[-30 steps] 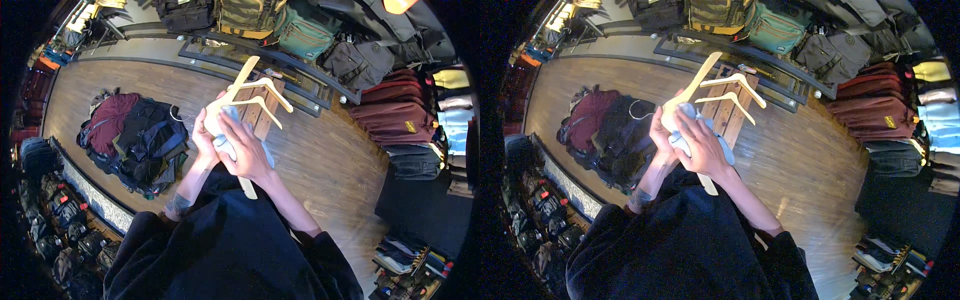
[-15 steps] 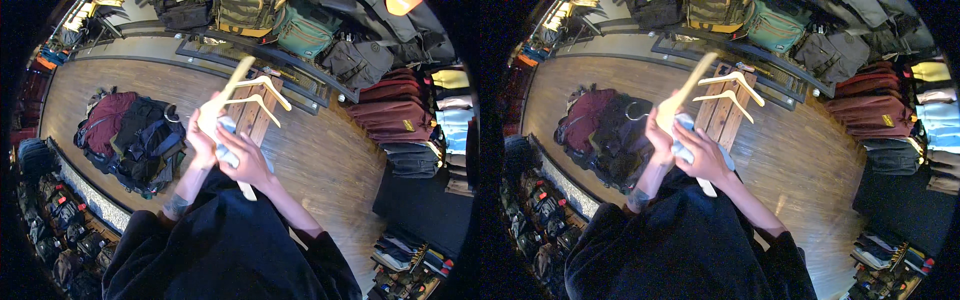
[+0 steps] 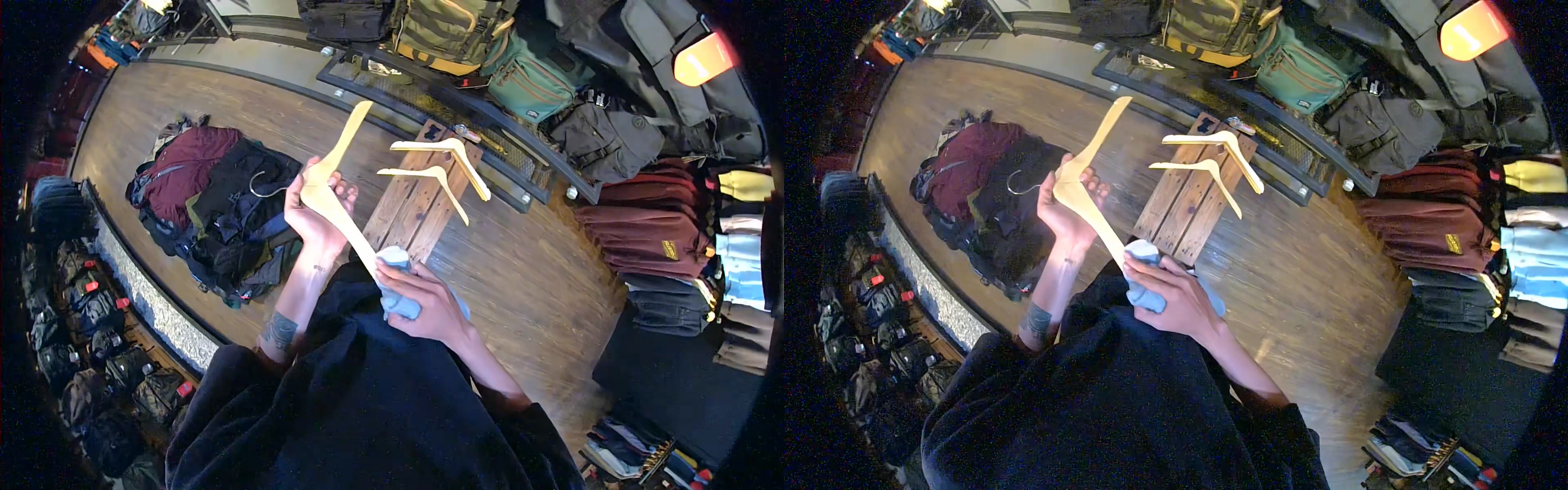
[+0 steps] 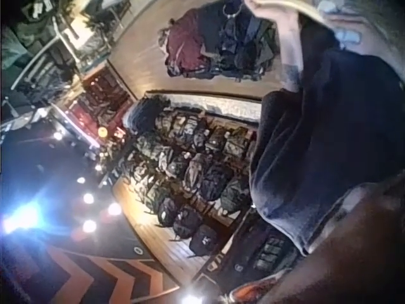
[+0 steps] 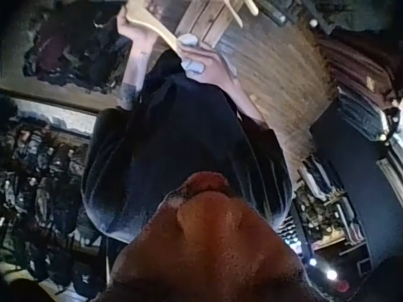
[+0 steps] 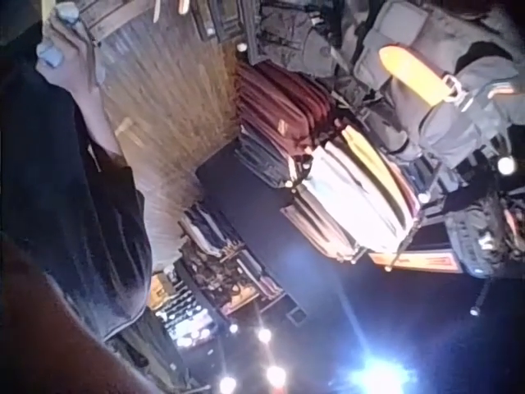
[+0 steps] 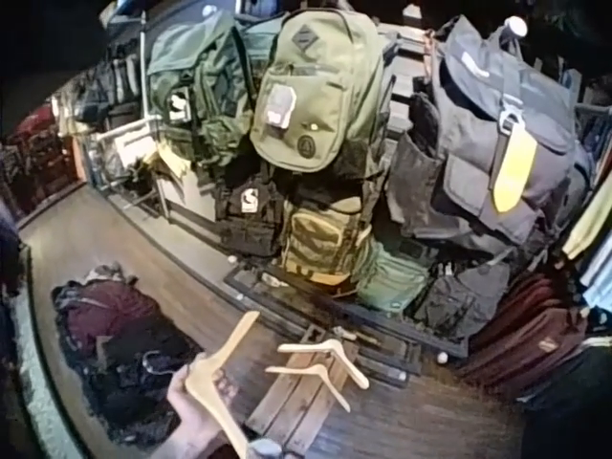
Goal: Wiping down wooden clothes hangers with a white cloth in a retail setting.
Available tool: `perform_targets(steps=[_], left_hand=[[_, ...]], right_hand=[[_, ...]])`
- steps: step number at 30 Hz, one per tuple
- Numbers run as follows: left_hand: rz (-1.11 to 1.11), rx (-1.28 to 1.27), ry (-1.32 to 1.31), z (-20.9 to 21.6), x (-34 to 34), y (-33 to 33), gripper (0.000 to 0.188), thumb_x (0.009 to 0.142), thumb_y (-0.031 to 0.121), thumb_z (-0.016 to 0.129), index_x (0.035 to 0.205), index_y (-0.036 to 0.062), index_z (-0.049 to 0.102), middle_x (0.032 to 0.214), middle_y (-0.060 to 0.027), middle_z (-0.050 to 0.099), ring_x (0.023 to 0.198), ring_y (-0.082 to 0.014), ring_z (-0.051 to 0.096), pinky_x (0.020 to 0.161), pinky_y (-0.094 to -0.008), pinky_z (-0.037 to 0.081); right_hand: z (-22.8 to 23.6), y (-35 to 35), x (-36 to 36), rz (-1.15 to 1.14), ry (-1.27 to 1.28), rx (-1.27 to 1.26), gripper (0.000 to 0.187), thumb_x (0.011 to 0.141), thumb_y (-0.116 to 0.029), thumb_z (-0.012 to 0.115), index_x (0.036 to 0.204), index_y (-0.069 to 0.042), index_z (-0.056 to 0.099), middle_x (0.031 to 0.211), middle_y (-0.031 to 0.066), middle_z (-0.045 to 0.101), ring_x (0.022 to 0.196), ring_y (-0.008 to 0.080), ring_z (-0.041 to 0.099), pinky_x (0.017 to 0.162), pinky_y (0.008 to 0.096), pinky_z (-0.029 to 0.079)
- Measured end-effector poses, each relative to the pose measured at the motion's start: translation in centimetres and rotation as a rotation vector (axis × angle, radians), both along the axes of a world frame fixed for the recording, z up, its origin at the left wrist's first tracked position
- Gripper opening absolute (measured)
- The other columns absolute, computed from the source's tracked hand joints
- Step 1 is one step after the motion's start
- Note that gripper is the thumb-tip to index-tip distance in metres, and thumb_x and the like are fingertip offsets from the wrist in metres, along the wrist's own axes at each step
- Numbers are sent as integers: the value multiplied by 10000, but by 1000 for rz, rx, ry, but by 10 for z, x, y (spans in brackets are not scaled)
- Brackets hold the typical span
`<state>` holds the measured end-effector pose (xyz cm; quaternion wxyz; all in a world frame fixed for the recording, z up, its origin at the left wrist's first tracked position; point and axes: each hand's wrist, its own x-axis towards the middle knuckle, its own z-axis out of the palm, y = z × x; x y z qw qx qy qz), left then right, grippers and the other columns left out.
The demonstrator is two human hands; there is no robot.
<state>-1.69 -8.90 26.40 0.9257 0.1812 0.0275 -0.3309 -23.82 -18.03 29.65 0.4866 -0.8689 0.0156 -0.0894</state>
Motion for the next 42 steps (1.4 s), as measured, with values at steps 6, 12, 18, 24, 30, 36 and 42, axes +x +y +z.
perform_targets(steps=[6, 12, 18, 24, 30, 36, 42], left_hand=[[-40, 219, 88, 16, -49, -21, 367, 942, 354, 485, 1181, 86, 561, 917, -81, 595, 843, -206, 557, 785, -338, 465], [-89, 106, 67, -22, -22, -4, 342, 945, 341, 477, 1153, 94, 588, 887, -92, 634, 782, -215, 597, 750, -376, 495], [7, 242, 84, 2, 18, -5, 253, 944, 419, 506, 1015, 193, 594, 759, -10, 549, 696, -150, 508, 693, -327, 424], [69, 370, 124, 6, -3, -19, 270, 947, 410, 534, 1025, 163, 611, 769, -42, 565, 693, -180, 528, 691, -329, 450], [-103, 403, 40, -1, -55, -39, 227, 951, 349, 595, 1090, 173, 559, 771, -26, 558, 656, -132, 527, 633, -293, 444], [24, 440, 62, -13, -23, -31, 199, 952, 393, 599, 1008, 202, 604, 752, 13, 559, 659, -123, 523, 643, -288, 429], [94, 459, 47, -5, -2, -30, 207, 956, 412, 596, 1005, 211, 602, 753, 37, 533, 680, -110, 505, 659, -278, 415]], right_hand=[[-3, -10, 59, -132, -123, 52, 605, 721, -111, 741, 1303, -3, 616, 1406, 125, 576, 1204, 292, 599, 1007, 389, 460], [-7, -6, 61, -68, -108, 74, 537, 760, -123, 724, 1273, 8, 628, 1373, 165, 592, 1240, 311, 592, 1043, 408, 438], [-5, -4, -12, -1, -28, 84, 605, 691, -121, 761, 1280, -34, 651, 1403, 111, 584, 1162, 283, 635, 1036, 392, 465], [1, -6, 8, -115, 48, -47, 637, 728, -128, 733, 1339, -15, 592, 1391, 139, 584, 1170, 319, 623, 1044, 391, 463], [-15, -17, 43, -247, -75, 30, 629, 750, -145, 723, 1336, 27, 572, 1326, 181, 617, 1147, 346, 621, 1000, 400, 491], [-10, -7, 2, -186, 138, -73, 587, 768, -260, 718, 1322, -89, 622, 1310, 129, 637, 1214, 310, 596, 1088, 401, 440], [-1, -3, -23, -181, 239, -154, 577, 773, -236, 704, 1318, -66, 620, 1277, 152, 649, 1180, 324, 606, 1018, 410, 494]])
